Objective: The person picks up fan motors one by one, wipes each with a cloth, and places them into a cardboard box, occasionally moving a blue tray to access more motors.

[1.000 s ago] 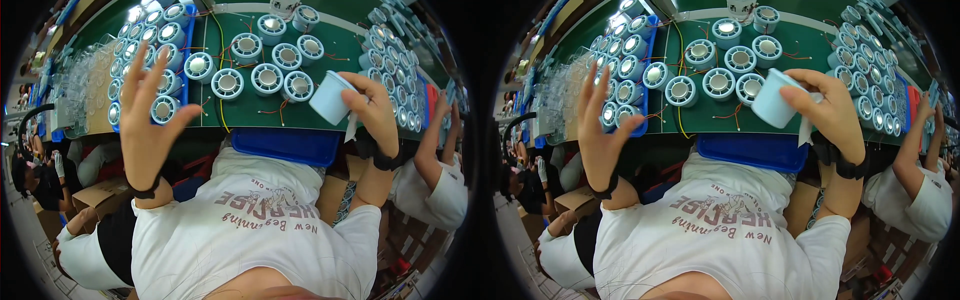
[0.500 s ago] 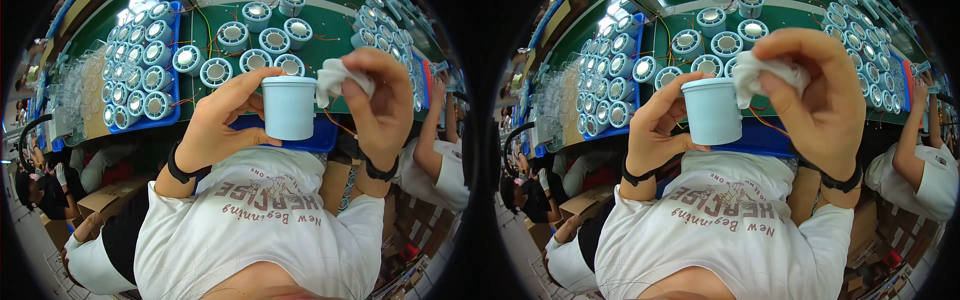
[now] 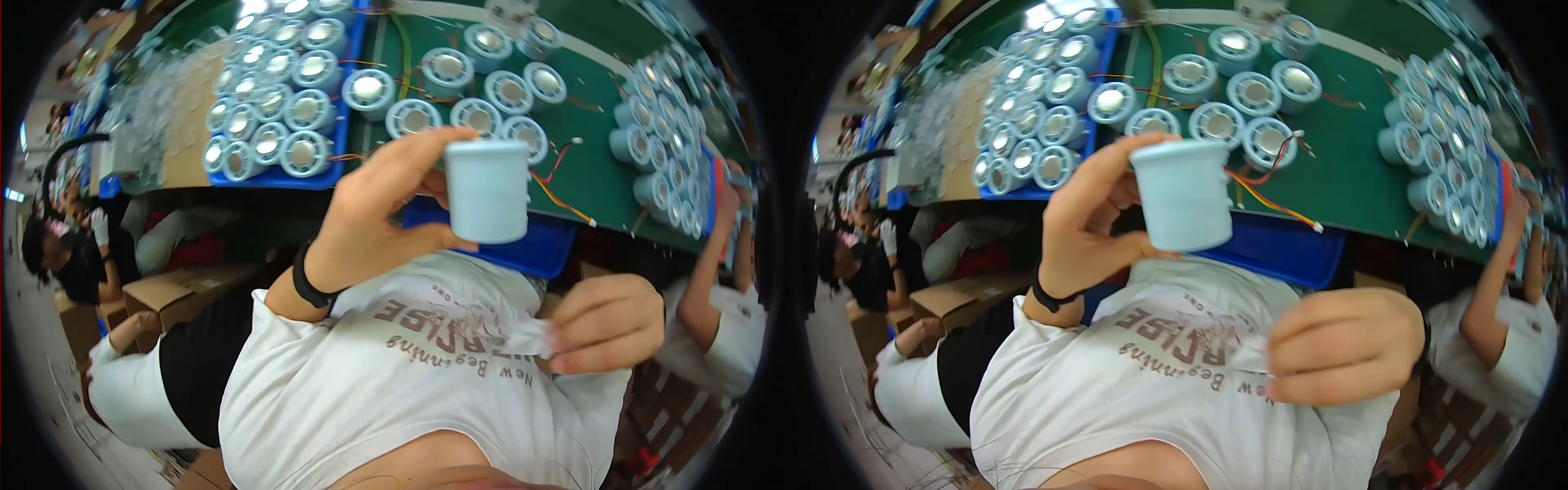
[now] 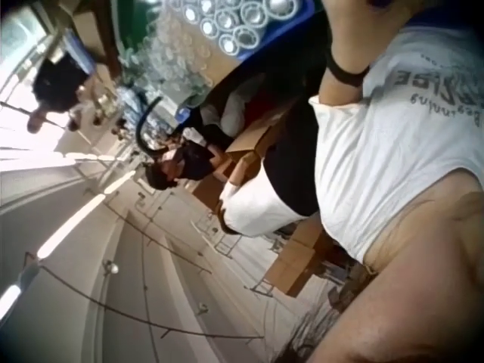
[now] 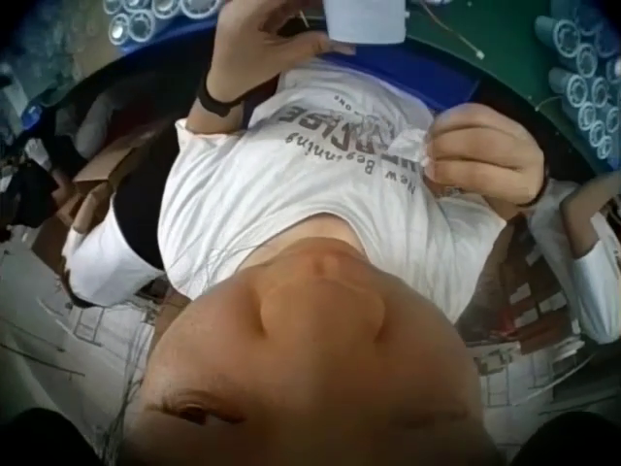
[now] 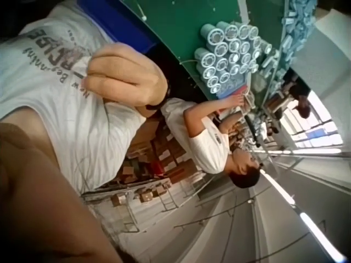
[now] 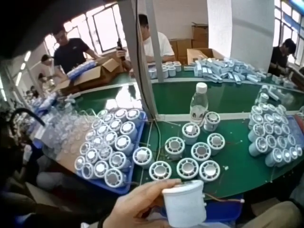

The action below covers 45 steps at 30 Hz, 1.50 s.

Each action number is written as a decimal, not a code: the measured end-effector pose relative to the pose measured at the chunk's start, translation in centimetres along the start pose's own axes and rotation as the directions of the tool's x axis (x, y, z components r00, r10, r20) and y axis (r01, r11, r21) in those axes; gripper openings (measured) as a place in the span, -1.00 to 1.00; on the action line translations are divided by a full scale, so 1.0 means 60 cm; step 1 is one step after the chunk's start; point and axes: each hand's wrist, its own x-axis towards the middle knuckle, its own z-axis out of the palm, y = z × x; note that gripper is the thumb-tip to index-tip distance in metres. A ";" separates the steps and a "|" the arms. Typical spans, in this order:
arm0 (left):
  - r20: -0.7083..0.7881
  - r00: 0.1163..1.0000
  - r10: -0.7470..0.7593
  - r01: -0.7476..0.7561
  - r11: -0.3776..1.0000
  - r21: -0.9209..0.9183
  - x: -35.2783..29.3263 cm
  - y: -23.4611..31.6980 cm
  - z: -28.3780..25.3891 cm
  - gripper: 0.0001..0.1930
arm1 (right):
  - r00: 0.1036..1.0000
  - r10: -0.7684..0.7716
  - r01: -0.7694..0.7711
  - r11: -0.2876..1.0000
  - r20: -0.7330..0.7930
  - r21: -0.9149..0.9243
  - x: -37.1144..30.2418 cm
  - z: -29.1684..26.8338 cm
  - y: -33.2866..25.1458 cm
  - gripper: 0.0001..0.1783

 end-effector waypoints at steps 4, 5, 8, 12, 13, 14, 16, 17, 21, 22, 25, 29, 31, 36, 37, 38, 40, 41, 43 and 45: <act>-0.166 0.984 0.067 -0.002 0.932 0.363 -0.045 0.043 -0.087 -0.20 | 0.958 0.118 -0.159 0.977 -0.260 -0.142 -0.022 0.004 -0.009 -0.83; -0.252 0.963 0.093 0.037 0.884 0.466 -0.055 0.053 -0.112 -0.23 | 0.963 0.098 -0.136 0.981 -0.251 -0.139 -0.031 0.004 -0.013 -0.83; -0.494 0.815 0.304 0.221 0.624 0.749 -0.078 0.053 -0.208 -0.28 | 0.865 0.316 -0.435 0.859 -0.389 -0.269 -0.052 0.001 -0.009 -0.84; -0.345 0.841 0.417 0.294 0.183 0.938 -0.054 0.020 -0.333 -0.28 | 0.854 0.255 -0.438 0.822 -0.453 -0.363 -0.036 -0.008 0.012 -0.79; -0.396 0.836 0.381 0.346 0.195 0.918 -0.049 -0.004 -0.359 -0.28 | 0.853 0.256 -0.443 0.815 -0.456 -0.372 -0.034 -0.011 0.018 -0.79; -0.440 0.829 0.344 0.390 0.208 0.897 -0.043 -0.020 -0.373 -0.29 | 0.808 0.273 -0.484 0.814 -0.522 -0.323 -0.033 -0.016 0.020 -0.78; -0.441 0.839 0.318 0.383 0.229 0.895 -0.046 -0.046 -0.386 -0.29 | 0.702 0.304 -0.549 0.807 -0.644 -0.217 -0.034 -0.030 0.026 -0.73; -0.449 0.846 0.288 0.391 0.237 0.889 -0.047 -0.057 -0.390 -0.30 | 0.697 0.298 -0.557 0.798 -0.652 -0.230 -0.035 -0.040 0.030 -0.73; -0.335 0.891 0.306 0.268 0.240 0.933 -0.024 -0.076 -0.364 -0.30 | 0.428 0.391 -0.861 0.450 -0.815 -0.237 -0.045 -0.083 0.036 -0.70; -0.352 0.894 0.275 0.293 0.234 0.927 -0.022 -0.076 -0.354 -0.29 | 0.403 0.330 -0.884 0.384 -0.854 -0.268 -0.045 -0.098 0.046 -0.74; -0.384 0.898 0.214 0.343 0.205 0.917 -0.043 -0.064 -0.341 -0.29 | 0.371 0.116 -0.906 0.262 -0.921 -0.332 -0.044 -0.171 0.077 -0.75; -0.297 0.945 0.140 0.260 0.235 0.937 -0.056 -0.067 -0.338 -0.37 | 0.186 0.253 -0.965 0.229 -0.950 -0.128 -0.044 -0.304 0.046 -0.53; -0.325 0.939 0.113 0.287 0.267 0.920 -0.056 -0.067 -0.330 -0.40 | 0.161 0.282 -0.966 0.242 -0.946 -0.092 -0.022 -0.351 0.067 -0.58; -0.458 0.877 0.143 0.403 0.299 0.865 -0.072 -0.059 -0.314 -0.45 | 0.435 0.579 -0.866 0.058 -0.690 -0.497 0.105 -0.384 0.193 -0.62; -0.451 0.874 0.180 0.413 0.215 0.885 -0.072 -0.058 -0.305 -0.46 | 0.439 0.669 -0.831 0.048 -0.600 -0.554 0.126 -0.395 0.229 -0.60; -0.435 0.873 0.219 0.415 0.135 0.900 -0.070 -0.054 -0.296 -0.48 | 0.426 0.747 -0.794 0.038 -0.510 -0.607 0.134 -0.417 0.261 -0.57; -0.398 0.857 0.326 0.403 0.057 0.914 -0.063 -0.031 -0.259 -0.51 | 0.795 0.604 -0.370 0.420 -0.049 -0.829 0.086 -0.480 0.364 -0.49; -0.358 0.835 0.417 0.406 -0.030 0.913 -0.066 -0.022 -0.236 -0.55 | 0.679 0.730 -0.503 0.379 -0.084 -0.777 0.112 -0.472 0.397 -0.43; -0.409 0.712 0.570 0.385 0.170 0.907 -0.062 -0.021 -0.166 -0.71 | 0.611 0.791 -0.488 0.365 -0.012 -0.793 0.135 -0.483 0.479 -0.26; -0.347 0.706 0.618 -0.191 0.637 0.747 -0.062 -0.035 -0.113 -0.86 | 0.678 0.721 -0.331 0.469 0.139 -0.819 0.129 -0.482 0.563 -0.01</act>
